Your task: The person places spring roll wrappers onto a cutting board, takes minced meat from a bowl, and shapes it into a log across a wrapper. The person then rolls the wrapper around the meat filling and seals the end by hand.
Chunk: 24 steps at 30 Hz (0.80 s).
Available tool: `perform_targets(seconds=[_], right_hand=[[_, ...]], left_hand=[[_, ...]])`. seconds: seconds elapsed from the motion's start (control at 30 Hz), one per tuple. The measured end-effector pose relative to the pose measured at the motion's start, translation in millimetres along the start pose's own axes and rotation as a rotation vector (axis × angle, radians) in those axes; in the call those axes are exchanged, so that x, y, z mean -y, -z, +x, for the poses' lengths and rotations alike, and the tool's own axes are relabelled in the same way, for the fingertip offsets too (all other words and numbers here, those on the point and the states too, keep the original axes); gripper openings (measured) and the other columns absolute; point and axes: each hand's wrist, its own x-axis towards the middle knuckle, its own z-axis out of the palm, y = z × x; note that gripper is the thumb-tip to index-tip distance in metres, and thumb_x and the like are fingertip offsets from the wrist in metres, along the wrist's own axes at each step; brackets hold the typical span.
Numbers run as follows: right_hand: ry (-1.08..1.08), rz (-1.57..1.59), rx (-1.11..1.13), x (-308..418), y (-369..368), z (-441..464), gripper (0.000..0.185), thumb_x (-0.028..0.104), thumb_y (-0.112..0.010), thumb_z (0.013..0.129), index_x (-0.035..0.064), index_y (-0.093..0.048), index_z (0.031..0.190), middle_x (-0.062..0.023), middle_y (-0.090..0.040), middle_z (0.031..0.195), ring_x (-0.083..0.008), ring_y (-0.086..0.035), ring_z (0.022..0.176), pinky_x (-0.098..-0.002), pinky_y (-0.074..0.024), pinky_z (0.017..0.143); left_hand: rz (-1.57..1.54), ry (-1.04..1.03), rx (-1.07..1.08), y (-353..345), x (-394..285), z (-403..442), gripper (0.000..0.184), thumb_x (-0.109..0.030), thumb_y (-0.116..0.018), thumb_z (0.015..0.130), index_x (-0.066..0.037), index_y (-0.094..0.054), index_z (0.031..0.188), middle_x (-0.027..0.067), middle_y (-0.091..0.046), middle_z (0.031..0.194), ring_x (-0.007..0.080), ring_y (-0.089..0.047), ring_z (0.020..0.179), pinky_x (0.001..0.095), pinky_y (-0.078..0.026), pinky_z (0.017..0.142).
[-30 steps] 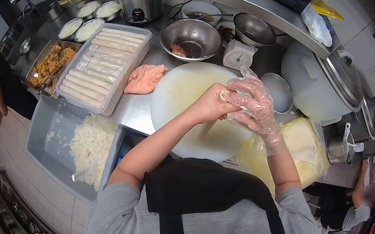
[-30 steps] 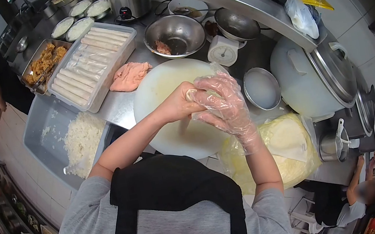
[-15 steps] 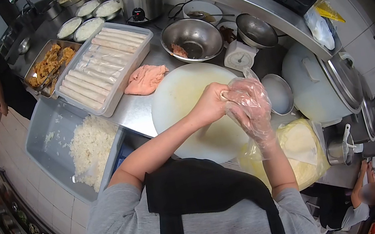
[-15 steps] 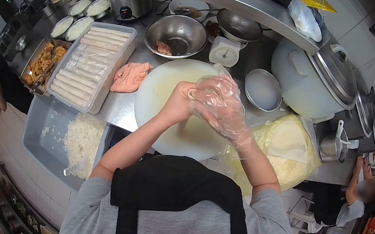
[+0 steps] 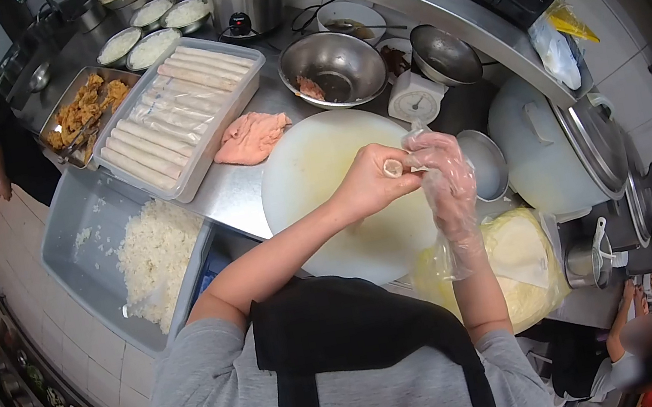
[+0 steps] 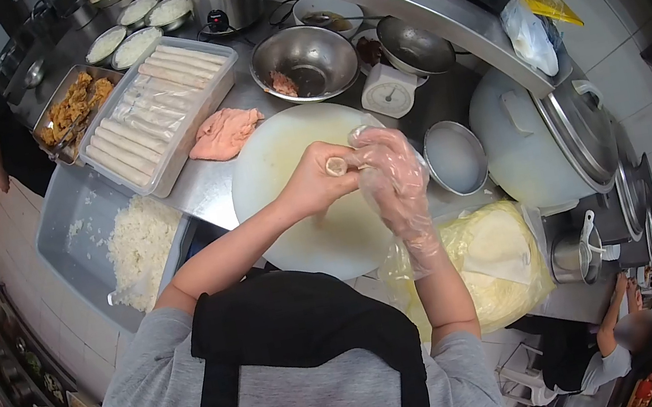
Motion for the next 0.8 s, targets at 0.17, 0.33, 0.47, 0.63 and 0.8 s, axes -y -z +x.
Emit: perform_targets(seconds=[0.17, 0.33, 0.47, 0.63, 0.8], right_hand=[[0.155, -0.297, 0.101, 4.9, 2.3, -4.1, 0.025, 0.024, -0.066, 0.078, 0.0052, -0.067, 0.095, -0.0120, -0.057, 0.110, -0.0297, -0.054, 0.105, -0.0436, -0.0387, 0.094], [0.233, -0.558, 0.128, 8.0, -3.7, -1.4, 0.027, 0.027, -0.072, 0.073, 0.0087, -0.064, 0.091, -0.0083, -0.058, 0.110, -0.0279, -0.052, 0.108, -0.0490, -0.0284, 0.103], [0.239, -0.624, 0.175, 3.2, -5.7, -0.6, 0.023, 0.026, -0.071, 0.073, 0.0084, -0.063, 0.086, -0.0087, -0.057, 0.110, -0.0282, -0.052, 0.107, -0.0482, -0.0288, 0.103], [-0.101, 0.035, 0.141, -25.2, -1.7, -3.6, 0.036, 0.026, -0.067, 0.076, 0.0061, -0.061, 0.106, -0.0111, -0.049, 0.123, -0.0281, -0.052, 0.110, -0.0449, -0.0351, 0.100], [-0.711, 0.817, 0.365, -72.5, -24.1, -42.1, 0.079, 0.030, -0.069, 0.077, 0.0084, -0.030, 0.142, -0.0114, -0.051, 0.111, -0.0219, -0.055, 0.094, -0.0363, -0.0461, 0.085]], left_hand=[[0.040, -0.076, 0.013, 1.6, 7.2, 1.1, 0.007, -0.004, -0.066, 0.070, 0.001, -0.065, 0.074, -0.0019, -0.055, 0.058, 0.0029, -0.047, 0.060, 0.0252, -0.041, 0.053], [0.043, -0.110, -0.009, -2.9, 12.6, 3.4, 0.011, -0.008, -0.064, 0.072, 0.002, -0.063, 0.075, 0.0015, -0.058, 0.061, 0.0027, -0.049, 0.064, 0.0250, -0.043, 0.056], [0.137, -0.202, -0.053, -8.1, 20.1, 2.9, 0.011, -0.010, -0.065, 0.071, 0.001, -0.063, 0.073, 0.0019, -0.062, 0.066, 0.0027, -0.052, 0.068, 0.0242, -0.045, 0.061], [-0.109, -0.022, -0.082, -7.5, 9.4, -4.3, 0.016, -0.018, -0.067, 0.077, -0.004, -0.062, 0.085, 0.0019, -0.062, 0.075, 0.0074, -0.056, 0.072, 0.0248, -0.046, 0.068], [-0.874, -0.033, -0.255, 34.2, -9.0, -6.5, 0.047, -0.042, -0.059, 0.087, -0.011, -0.049, 0.122, 0.0128, -0.059, 0.110, 0.0185, -0.059, 0.097, 0.0307, -0.046, 0.081]])
